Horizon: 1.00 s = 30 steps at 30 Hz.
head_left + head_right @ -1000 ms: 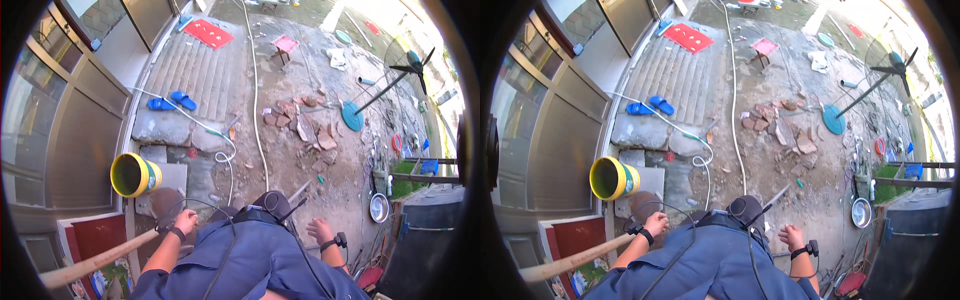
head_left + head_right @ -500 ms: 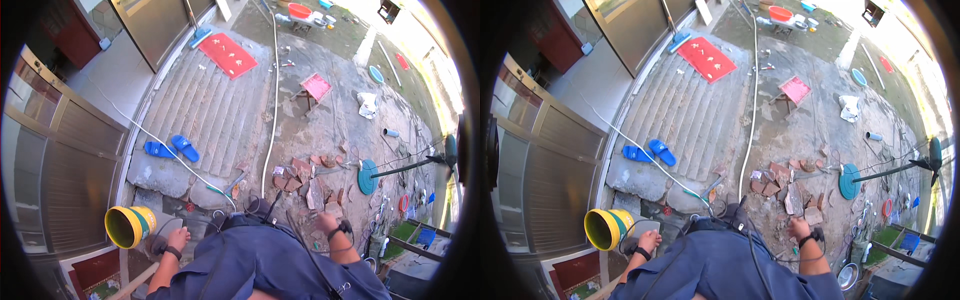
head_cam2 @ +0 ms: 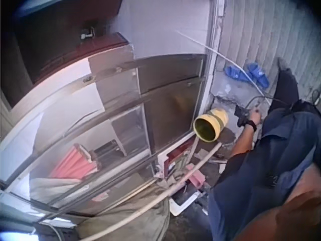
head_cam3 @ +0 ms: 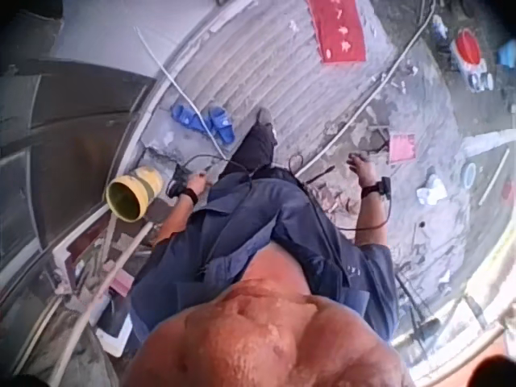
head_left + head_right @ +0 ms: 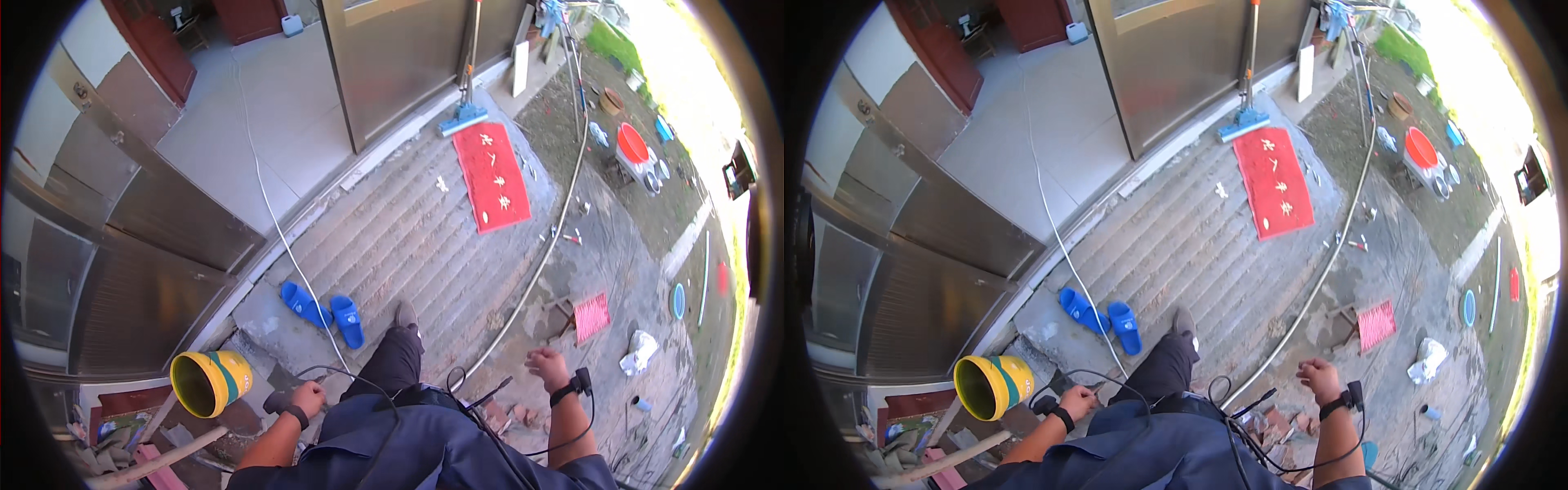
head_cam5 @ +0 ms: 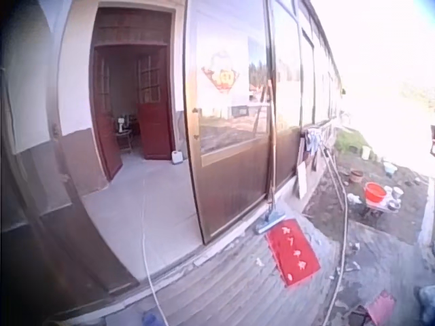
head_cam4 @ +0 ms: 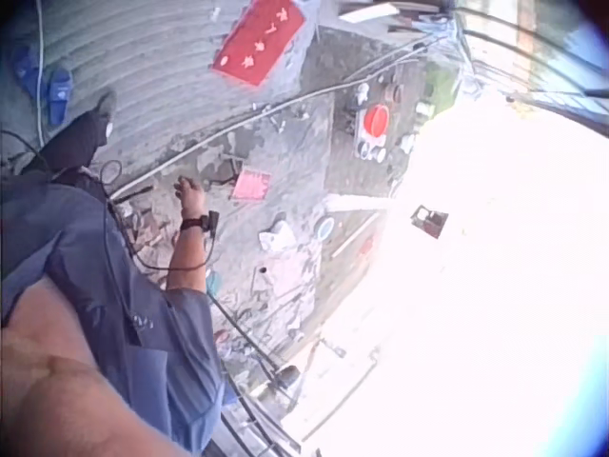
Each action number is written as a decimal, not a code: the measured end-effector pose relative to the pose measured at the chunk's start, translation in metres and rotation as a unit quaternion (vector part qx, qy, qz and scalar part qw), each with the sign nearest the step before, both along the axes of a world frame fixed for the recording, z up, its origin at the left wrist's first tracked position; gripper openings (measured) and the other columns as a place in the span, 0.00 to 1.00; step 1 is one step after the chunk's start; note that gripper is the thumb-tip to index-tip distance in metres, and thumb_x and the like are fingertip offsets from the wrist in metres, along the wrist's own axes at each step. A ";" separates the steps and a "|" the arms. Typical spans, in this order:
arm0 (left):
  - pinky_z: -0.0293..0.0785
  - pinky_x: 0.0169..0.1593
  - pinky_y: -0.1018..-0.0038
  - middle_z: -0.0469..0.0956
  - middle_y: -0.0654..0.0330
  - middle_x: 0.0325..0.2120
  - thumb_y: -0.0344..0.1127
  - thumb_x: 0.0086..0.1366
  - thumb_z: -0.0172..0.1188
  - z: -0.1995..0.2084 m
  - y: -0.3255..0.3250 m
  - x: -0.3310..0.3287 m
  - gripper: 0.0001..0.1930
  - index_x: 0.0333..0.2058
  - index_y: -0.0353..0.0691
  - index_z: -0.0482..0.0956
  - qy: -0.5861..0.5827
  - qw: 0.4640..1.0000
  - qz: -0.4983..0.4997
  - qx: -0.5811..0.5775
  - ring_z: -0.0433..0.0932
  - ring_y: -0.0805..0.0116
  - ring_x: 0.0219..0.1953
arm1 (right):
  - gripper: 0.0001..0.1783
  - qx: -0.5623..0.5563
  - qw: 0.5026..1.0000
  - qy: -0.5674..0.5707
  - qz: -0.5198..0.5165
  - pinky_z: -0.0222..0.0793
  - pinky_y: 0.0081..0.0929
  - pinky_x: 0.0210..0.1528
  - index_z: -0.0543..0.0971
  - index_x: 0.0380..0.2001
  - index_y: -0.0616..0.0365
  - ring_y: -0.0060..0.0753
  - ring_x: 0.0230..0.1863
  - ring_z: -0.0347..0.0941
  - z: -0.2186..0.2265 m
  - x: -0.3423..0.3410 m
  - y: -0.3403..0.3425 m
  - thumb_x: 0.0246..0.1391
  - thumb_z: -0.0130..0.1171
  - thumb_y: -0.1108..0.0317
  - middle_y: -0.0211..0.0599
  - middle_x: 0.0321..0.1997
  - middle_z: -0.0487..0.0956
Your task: The recorder uses a screwdriver to remove screws from the base of a washing machine.
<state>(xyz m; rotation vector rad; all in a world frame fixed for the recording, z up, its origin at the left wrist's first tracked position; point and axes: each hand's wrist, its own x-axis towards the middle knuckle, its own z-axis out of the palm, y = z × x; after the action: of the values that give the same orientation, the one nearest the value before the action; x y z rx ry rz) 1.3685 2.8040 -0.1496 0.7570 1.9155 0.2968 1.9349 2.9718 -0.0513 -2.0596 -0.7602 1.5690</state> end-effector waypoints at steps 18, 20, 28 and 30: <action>0.71 0.28 0.76 0.79 0.58 0.23 0.40 0.60 0.55 0.156 0.362 -0.058 0.12 0.28 0.34 0.77 -0.086 0.956 0.273 0.063 0.76 0.74 0.24 | 0.13 -0.106 0.971 -0.023 0.213 0.71 0.28 0.33 0.76 0.33 0.65 0.33 0.32 0.77 0.103 -0.168 0.461 0.51 0.53 0.64 0.39 0.33 0.79; 0.71 0.29 0.76 0.79 0.58 0.23 0.39 0.59 0.55 0.160 0.378 -0.059 0.12 0.29 0.35 0.77 -0.077 0.950 0.297 0.060 0.76 0.73 0.24 | 0.11 -0.132 0.965 -0.019 0.228 0.70 0.26 0.29 0.77 0.33 0.62 0.30 0.30 0.76 0.102 -0.182 0.515 0.50 0.53 0.66 0.36 0.32 0.79; 0.74 0.30 0.76 0.79 0.57 0.26 0.33 0.54 0.58 0.234 0.373 -0.056 0.09 0.32 0.34 0.76 -0.013 0.919 0.394 0.015 0.79 0.71 0.27 | 0.11 -0.052 0.865 -0.038 0.498 0.71 0.23 0.29 0.80 0.32 0.60 0.27 0.30 0.76 0.140 -0.352 0.685 0.45 0.58 0.67 0.34 0.28 0.80; 0.74 0.30 0.76 0.79 0.58 0.24 0.34 0.54 0.59 0.243 0.368 -0.059 0.10 0.32 0.34 0.77 0.004 0.910 0.414 -0.007 0.79 0.72 0.26 | 0.11 -0.026 0.811 -0.019 0.584 0.70 0.22 0.29 0.80 0.31 0.60 0.26 0.29 0.76 0.132 -0.409 0.704 0.44 0.58 0.67 0.34 0.28 0.80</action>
<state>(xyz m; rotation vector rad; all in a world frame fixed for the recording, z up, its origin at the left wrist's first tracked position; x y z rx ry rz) 1.3097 3.1716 0.0934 -0.1158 2.1549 0.7925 1.5257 3.6758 0.0807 -1.6352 -2.3003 2.0669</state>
